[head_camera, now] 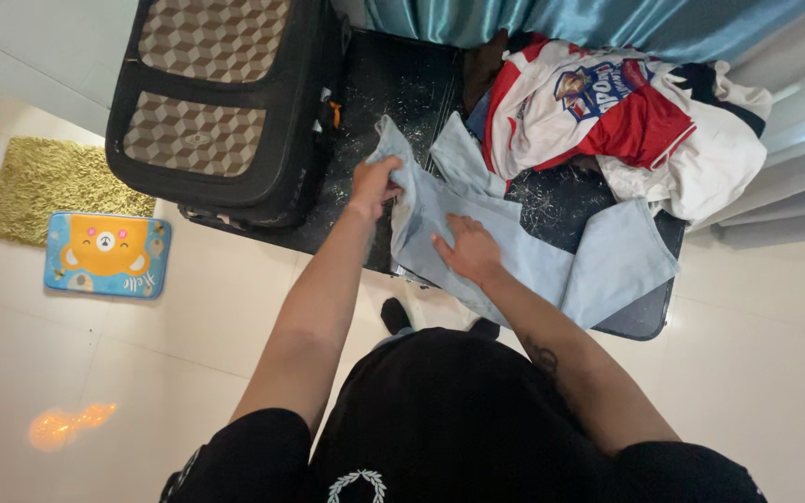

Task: The person folds a pair of blue jeans and a red and white shirt by hand on a dark table next to a suitcase.

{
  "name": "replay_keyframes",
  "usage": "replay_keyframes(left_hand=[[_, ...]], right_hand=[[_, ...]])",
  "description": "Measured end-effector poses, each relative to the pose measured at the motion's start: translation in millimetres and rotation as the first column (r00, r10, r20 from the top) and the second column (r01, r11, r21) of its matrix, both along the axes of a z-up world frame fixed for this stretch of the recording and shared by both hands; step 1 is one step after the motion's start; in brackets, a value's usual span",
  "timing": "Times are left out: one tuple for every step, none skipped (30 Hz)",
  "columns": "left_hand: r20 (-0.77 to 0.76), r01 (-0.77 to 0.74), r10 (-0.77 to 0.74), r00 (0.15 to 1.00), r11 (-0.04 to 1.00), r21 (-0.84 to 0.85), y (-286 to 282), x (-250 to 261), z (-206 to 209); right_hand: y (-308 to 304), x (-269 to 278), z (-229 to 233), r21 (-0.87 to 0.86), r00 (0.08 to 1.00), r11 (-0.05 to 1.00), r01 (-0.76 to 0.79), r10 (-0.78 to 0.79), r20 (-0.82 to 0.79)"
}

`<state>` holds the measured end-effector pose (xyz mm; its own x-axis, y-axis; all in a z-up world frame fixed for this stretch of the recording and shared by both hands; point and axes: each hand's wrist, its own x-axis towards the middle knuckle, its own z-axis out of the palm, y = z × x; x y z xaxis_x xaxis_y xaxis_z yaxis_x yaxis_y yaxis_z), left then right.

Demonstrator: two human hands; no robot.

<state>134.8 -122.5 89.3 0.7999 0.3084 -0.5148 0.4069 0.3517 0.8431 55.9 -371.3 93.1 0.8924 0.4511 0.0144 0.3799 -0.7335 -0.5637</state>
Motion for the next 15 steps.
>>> replay_keyframes(left_hand=[[-0.001,-0.014,0.014,1.000,1.000,0.007,-6.1,2.2,5.1],[-0.001,-0.011,0.011,1.000,1.000,0.006,-11.3,2.3,8.1],[0.024,-0.029,0.029,0.999,1.000,0.010,-15.5,2.1,9.6],[0.050,-0.048,0.048,0.998,0.999,0.014,-18.3,3.3,11.0],[0.052,-0.048,0.047,0.998,0.999,0.014,-21.7,4.7,11.5],[0.086,-0.058,0.056,0.995,0.998,0.019,-24.8,5.0,11.2],[0.121,-0.068,0.065,0.991,0.997,0.023,-27.7,5.6,11.2],[0.120,-0.068,0.064,0.991,0.997,0.024,-29.9,6.7,12.5],[0.117,-0.101,0.104,0.988,0.994,-0.031,-32.0,8.5,15.3],[0.114,-0.135,0.144,0.983,0.987,-0.086,-34.1,10.6,20.1],[0.115,-0.136,0.145,0.983,0.987,-0.085,-36.8,12.3,26.4],[0.125,-0.149,0.166,0.978,0.979,-0.136,-39.7,13.4,34.5],[0.135,-0.161,0.187,0.973,0.969,-0.188,-40.8,13.7,44.4],[0.136,-0.163,0.190,0.972,0.969,-0.188,-40.6,13.9,55.8],[0.165,-0.162,0.198,0.966,0.964,-0.211,-39.7,14.6,67.9]], right_hand=[[3.5,2.9,4.1,0.012,0.999,1.000,0.014,-0.014,-0.044],[5.7,3.9,8.0,0.011,0.999,1.000,0.016,-0.016,-0.044],[7.7,4.6,12.3,0.033,0.998,0.999,0.023,-0.021,-0.059],[11.6,6.6,17.2,0.057,0.997,0.998,0.028,-0.024,-0.071],[16.1,9.0,22.1,0.057,0.997,0.998,0.029,-0.025,-0.070],[21.1,10.6,26.4,0.068,0.998,0.997,0.027,-0.023,-0.062],[26.5,11.7,30.6,0.079,0.998,0.997,0.025,-0.020,-0.054],[33.1,11.4,34.6,0.080,0.998,0.996,0.025,-0.021,-0.055],[40.4,10.7,38.6,0.088,0.989,0.993,0.084,-0.073,-0.127],[47.1,11.3,42.9,0.091,0.973,0.986,0.140,-0.120,-0.197],[53.4,12.6,47.2,0.092,0.973,0.986,0.139,-0.119,-0.196],[59.0,14.4,51.1,0.034,0.962,0.988,0.152,-0.140,-0.234],[62.2,16.0,54.0,-0.025,0.949,0.986,0.162,-0.163,-0.270],[62.4,17.4,55.6,-0.025,0.950,0.987,0.160,-0.161,-0.269],[61.8,19.1,55.2,0.000,0.953,0.986,0.166,-0.160,-0.257]])
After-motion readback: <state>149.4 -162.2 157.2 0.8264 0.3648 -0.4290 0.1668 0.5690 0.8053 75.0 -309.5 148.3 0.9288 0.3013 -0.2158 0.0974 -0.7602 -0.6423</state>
